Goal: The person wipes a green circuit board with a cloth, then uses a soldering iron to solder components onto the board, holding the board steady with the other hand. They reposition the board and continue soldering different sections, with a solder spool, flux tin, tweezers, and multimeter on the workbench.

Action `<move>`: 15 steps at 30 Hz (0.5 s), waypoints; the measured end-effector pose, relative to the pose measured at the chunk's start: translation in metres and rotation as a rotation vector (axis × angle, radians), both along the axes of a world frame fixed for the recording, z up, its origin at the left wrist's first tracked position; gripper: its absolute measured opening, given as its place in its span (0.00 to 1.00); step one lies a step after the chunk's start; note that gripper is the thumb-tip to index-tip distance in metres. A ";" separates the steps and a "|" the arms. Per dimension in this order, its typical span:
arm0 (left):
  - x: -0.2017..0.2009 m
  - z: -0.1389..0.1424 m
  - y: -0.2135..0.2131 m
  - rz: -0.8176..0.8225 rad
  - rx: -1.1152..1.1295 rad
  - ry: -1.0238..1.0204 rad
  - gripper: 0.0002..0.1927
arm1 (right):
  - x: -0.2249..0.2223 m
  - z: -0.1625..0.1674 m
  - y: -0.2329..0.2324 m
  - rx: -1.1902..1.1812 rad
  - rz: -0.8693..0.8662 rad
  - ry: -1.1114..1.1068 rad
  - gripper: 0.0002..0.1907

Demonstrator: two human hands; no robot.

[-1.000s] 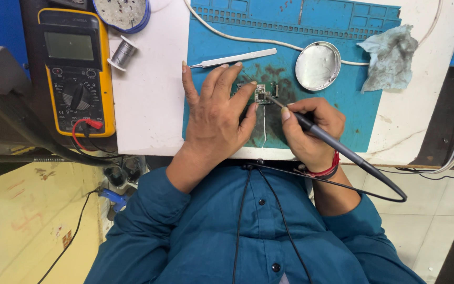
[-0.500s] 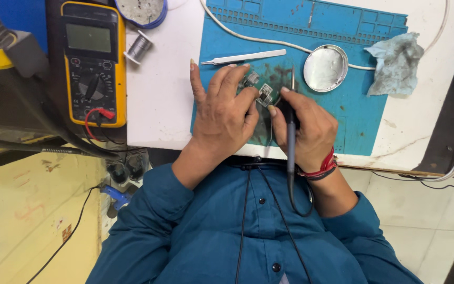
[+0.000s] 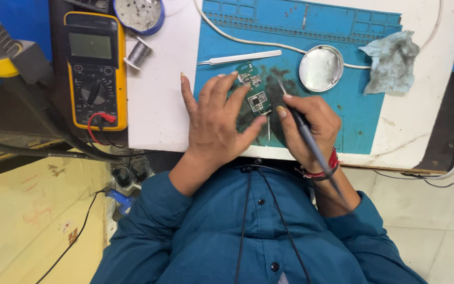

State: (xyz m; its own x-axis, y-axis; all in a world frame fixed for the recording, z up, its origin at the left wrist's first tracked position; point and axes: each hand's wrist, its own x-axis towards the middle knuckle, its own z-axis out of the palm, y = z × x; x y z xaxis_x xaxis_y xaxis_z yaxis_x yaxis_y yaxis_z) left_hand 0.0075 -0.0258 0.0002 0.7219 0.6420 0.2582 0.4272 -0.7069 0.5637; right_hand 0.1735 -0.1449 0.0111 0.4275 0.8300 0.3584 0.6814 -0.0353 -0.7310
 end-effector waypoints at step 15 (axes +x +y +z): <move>-0.007 -0.006 0.001 -0.082 0.047 0.035 0.25 | -0.003 -0.010 -0.009 -0.025 -0.018 0.136 0.06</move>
State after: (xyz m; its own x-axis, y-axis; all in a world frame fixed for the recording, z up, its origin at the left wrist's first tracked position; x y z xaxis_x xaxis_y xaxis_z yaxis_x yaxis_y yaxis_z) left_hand 0.0004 -0.0250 -0.0054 0.7807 0.5679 0.2606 0.3854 -0.7659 0.5146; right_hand 0.1704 -0.1537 0.0013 0.4854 0.8298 0.2751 0.5750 -0.0660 -0.8155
